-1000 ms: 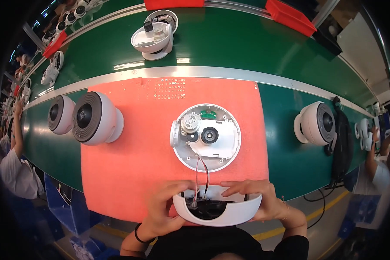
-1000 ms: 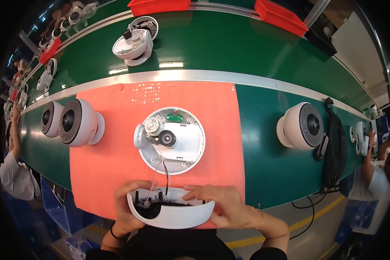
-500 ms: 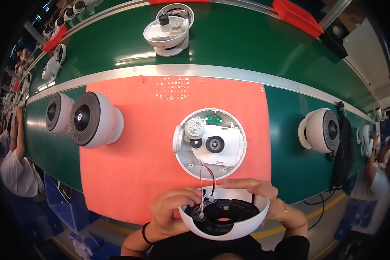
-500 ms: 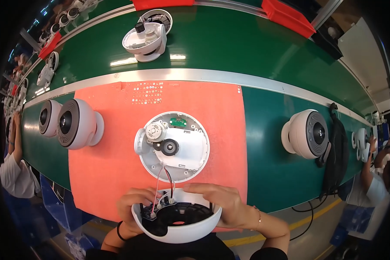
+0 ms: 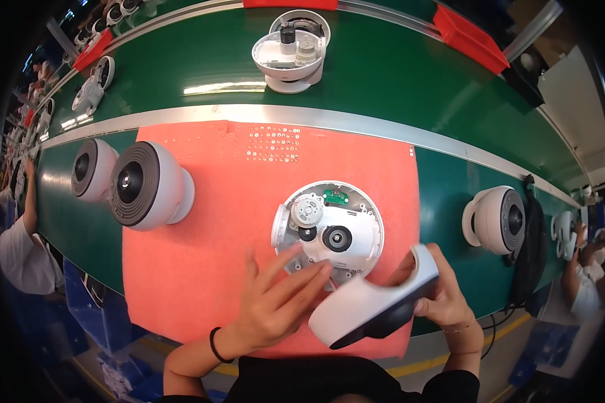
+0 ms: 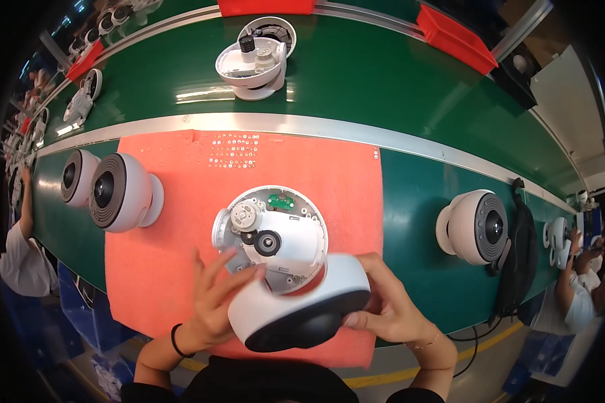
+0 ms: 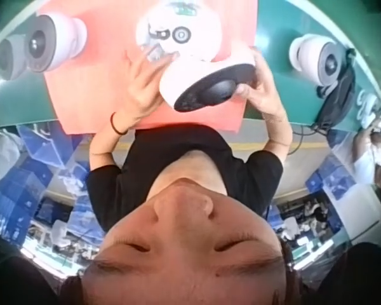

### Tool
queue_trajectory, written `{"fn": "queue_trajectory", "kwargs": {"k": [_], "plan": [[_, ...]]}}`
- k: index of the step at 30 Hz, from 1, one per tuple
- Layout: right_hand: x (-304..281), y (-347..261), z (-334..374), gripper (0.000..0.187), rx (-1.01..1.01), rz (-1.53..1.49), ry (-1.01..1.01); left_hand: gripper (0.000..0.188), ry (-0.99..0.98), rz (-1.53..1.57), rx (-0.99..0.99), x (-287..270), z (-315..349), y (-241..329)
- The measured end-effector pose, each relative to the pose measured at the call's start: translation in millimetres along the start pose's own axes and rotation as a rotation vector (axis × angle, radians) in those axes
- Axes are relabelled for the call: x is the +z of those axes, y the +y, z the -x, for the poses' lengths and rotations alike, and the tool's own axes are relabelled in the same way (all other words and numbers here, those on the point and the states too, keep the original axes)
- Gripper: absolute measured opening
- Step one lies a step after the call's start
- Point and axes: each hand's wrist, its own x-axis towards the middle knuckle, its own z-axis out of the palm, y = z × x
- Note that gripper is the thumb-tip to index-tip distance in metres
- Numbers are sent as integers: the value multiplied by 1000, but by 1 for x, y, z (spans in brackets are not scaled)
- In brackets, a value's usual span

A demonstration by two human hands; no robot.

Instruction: The recorder is assembling security cameras on a production line.

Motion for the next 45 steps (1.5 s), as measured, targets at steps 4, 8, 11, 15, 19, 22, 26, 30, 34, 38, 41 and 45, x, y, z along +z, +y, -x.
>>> {"fn": "queue_trajectory", "kwargs": {"k": [4,8,11,15,19,22,26,30,34,38,41,45], "plan": [[6,1,-10,78,117,-238,-8,19,112,-118,162,14,0,-13],[7,-6,-15,48,64,-227,-130,11,171,-95,422,21,12,-39],[5,-18,-7,48,99,-155,-162,10,51,97,408,3,9,-46],[10,-29,1,49,108,281,-350,9,-102,169,438,-30,23,-43],[32,-39,-11,45,73,414,-325,13,-186,57,285,-46,30,-41],[31,-44,-30,42,108,387,-363,19,-300,84,146,-55,22,-29],[29,-46,-58,38,178,420,-481,24,-450,131,-68,-77,15,-12],[36,-43,-69,35,270,356,-482,35,-176,347,-314,-68,34,-5],[44,-41,-74,35,286,354,-498,44,-56,404,-504,-57,30,9],[48,-37,-74,27,156,494,-439,45,-41,362,-528,-55,31,7],[49,-46,-77,18,42,779,-424,46,-169,337,-687,-63,25,13],[50,-36,-85,24,-247,1079,-417,40,-348,74,-689,-71,20,16]]}}
